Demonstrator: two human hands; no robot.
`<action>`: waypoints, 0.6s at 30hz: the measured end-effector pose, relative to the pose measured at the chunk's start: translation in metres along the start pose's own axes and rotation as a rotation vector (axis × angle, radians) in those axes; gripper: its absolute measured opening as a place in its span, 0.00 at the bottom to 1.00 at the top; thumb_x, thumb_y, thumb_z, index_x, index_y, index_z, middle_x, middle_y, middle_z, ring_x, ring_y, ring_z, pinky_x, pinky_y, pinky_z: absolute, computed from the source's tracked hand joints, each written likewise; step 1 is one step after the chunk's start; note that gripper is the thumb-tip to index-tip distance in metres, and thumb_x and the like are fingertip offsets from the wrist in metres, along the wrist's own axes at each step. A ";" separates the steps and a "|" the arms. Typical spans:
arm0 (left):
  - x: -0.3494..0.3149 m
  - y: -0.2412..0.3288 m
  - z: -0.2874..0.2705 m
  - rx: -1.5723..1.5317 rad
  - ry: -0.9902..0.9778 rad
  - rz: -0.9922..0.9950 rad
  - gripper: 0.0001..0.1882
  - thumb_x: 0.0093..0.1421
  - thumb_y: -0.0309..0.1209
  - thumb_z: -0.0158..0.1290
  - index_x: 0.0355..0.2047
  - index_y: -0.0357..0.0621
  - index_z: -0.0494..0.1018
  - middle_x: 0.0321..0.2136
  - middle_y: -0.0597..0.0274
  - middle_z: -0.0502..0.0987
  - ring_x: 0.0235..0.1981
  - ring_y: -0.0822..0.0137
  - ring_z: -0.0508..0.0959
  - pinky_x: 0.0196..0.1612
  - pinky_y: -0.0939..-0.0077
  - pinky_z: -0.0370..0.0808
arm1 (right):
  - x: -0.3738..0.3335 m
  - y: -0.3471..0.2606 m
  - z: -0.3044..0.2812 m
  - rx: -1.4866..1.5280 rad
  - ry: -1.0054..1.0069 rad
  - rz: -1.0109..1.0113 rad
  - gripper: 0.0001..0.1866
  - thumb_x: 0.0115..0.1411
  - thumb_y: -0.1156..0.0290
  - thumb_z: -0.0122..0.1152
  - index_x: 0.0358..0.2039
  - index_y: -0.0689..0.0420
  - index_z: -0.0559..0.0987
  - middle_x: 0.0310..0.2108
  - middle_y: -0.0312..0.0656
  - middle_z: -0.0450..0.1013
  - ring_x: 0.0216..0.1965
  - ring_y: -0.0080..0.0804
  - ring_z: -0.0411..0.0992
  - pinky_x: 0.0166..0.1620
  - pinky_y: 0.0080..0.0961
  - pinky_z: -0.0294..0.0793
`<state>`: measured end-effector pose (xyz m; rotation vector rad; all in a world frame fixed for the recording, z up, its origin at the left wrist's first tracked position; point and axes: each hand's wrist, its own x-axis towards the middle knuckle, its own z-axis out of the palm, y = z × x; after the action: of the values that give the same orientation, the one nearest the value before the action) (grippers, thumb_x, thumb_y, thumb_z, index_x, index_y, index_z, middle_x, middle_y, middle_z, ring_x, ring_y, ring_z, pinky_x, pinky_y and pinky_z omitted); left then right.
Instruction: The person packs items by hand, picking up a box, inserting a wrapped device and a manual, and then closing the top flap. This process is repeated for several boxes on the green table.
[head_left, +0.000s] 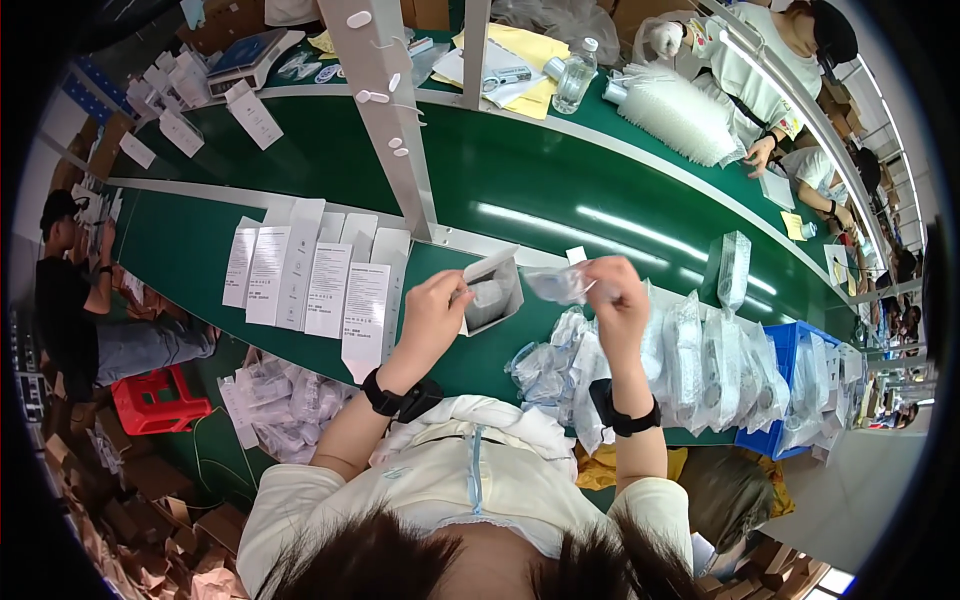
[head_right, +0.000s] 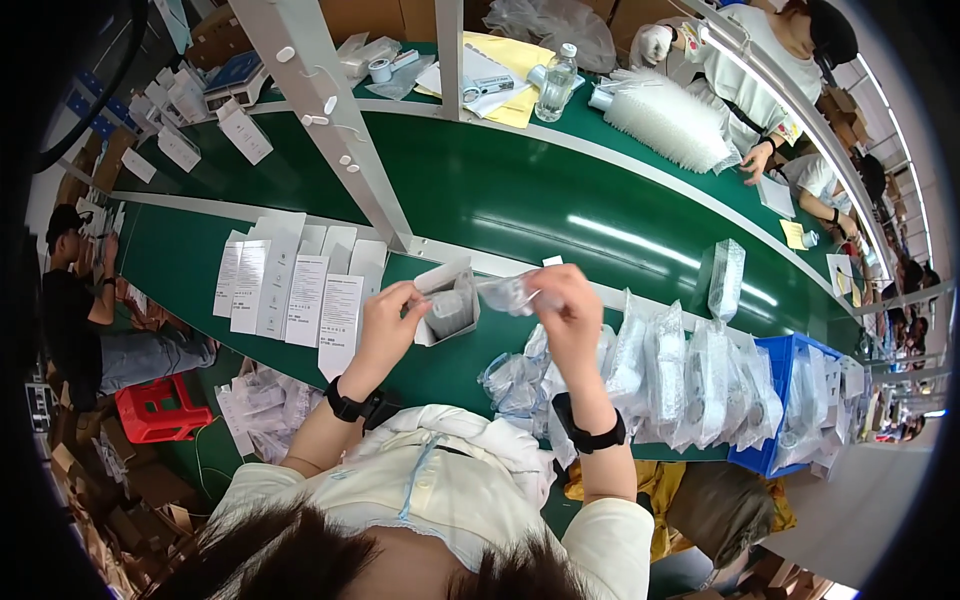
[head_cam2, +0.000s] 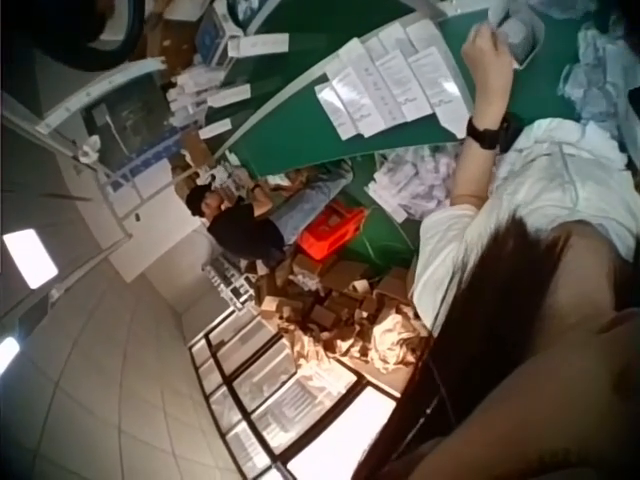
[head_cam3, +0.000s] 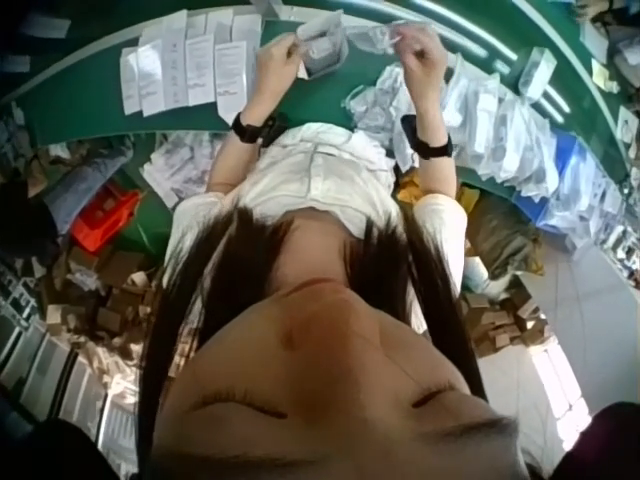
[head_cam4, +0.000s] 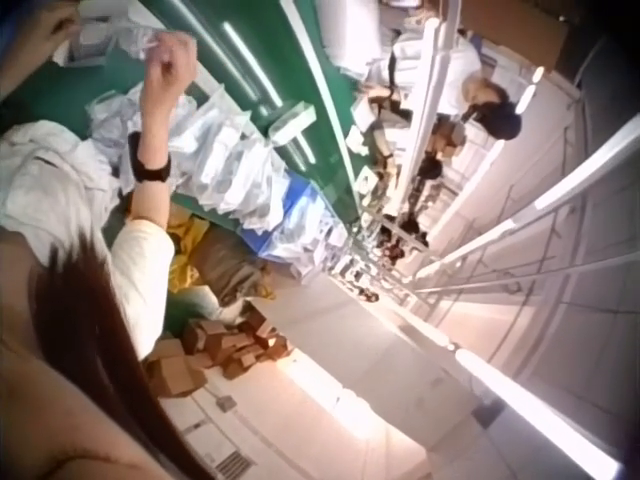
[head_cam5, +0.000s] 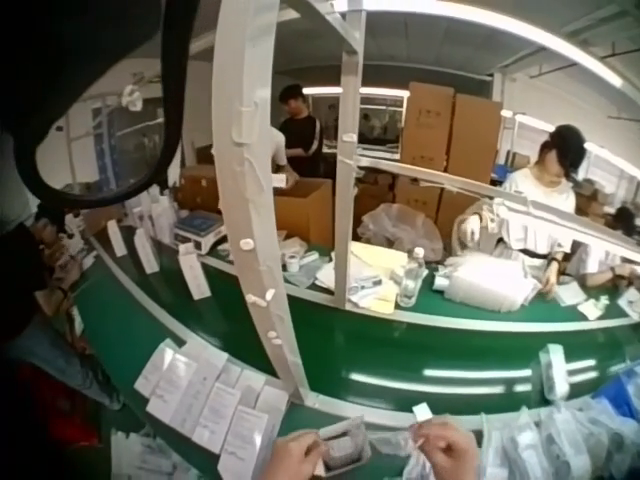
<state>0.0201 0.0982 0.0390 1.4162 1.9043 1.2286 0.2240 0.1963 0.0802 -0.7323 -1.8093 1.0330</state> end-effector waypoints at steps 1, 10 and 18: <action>0.002 -0.001 0.000 -0.001 0.001 0.001 0.06 0.46 0.23 0.55 0.21 0.34 0.68 0.29 0.53 0.73 0.26 0.59 0.75 0.29 0.71 0.71 | -0.002 -0.005 0.012 0.004 -0.085 -0.071 0.14 0.39 0.88 0.53 0.29 0.60 0.75 0.32 0.42 0.71 0.35 0.33 0.71 0.36 0.23 0.71; 0.003 -0.021 -0.010 -0.245 -0.029 -0.095 0.07 0.49 0.21 0.53 0.29 0.36 0.69 0.31 0.55 0.74 0.29 0.72 0.75 0.31 0.80 0.70 | 0.001 0.017 0.068 -0.560 -0.735 -0.594 0.16 0.36 0.81 0.57 0.30 0.58 0.76 0.39 0.40 0.66 0.46 0.40 0.63 0.47 0.34 0.66; -0.022 -0.098 -0.074 0.255 0.302 -0.041 0.15 0.48 0.20 0.51 0.38 0.35 0.65 0.48 0.49 0.65 0.51 0.51 0.63 0.52 0.63 0.62 | -0.010 0.033 0.035 -0.110 -0.335 -0.150 0.44 0.31 0.74 0.66 0.54 0.54 0.61 0.51 0.48 0.61 0.58 0.46 0.52 0.57 0.32 0.53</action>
<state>-0.0795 0.0436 -0.0123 1.3669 2.3545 1.2751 0.1985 0.1916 0.0386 -0.4990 -2.1865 1.0068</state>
